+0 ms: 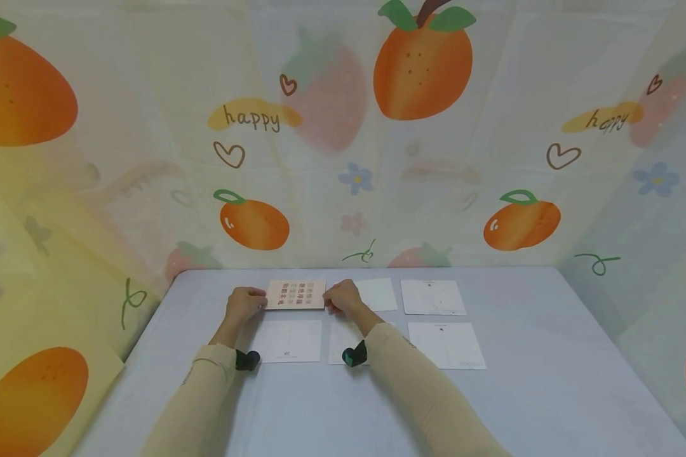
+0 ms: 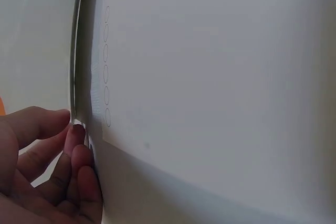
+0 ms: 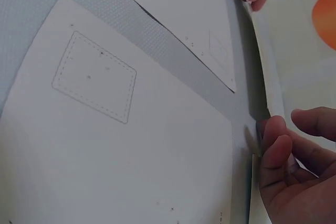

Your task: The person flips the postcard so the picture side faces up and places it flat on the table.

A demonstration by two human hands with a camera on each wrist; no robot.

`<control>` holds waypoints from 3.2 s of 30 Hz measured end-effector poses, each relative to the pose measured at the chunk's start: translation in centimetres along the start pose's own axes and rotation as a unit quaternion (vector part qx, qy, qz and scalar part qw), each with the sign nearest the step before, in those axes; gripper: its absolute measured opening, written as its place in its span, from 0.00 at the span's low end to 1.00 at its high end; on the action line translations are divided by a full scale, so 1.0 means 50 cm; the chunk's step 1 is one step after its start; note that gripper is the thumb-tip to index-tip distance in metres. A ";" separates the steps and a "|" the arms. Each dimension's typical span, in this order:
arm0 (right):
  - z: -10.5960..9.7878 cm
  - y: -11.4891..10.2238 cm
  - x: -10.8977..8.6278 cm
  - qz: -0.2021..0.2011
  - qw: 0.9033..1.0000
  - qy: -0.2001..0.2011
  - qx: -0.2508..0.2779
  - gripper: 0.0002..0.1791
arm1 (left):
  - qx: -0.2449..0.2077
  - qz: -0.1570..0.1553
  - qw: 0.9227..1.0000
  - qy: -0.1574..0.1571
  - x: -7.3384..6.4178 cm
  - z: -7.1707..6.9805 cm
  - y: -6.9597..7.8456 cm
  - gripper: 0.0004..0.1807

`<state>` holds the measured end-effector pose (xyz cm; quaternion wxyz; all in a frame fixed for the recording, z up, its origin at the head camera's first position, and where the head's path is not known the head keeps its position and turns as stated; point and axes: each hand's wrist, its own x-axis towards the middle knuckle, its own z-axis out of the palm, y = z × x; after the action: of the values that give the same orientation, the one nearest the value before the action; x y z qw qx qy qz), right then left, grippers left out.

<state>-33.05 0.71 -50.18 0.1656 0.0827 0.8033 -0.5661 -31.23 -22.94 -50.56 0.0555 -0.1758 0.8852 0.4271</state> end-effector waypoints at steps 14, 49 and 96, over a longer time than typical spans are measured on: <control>-0.031 0.002 0.005 -0.020 1.000 0.007 0.020 0.09 | -0.004 0.032 0.999 0.038 -0.006 0.002 0.002 0.19; -0.190 0.003 -0.031 -0.123 0.989 0.037 -0.070 0.14 | -0.067 0.114 0.991 -0.033 -0.051 0.112 0.103 0.16; -0.247 0.049 -0.011 -0.029 0.956 0.092 -0.277 0.18 | 0.027 0.065 0.996 -0.045 -0.066 0.239 0.184 0.17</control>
<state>-33.88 13.18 -48.39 0.0908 0.0620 0.9423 -0.3162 -32.06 -7.54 -50.46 0.0720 -0.0967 0.9026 0.4134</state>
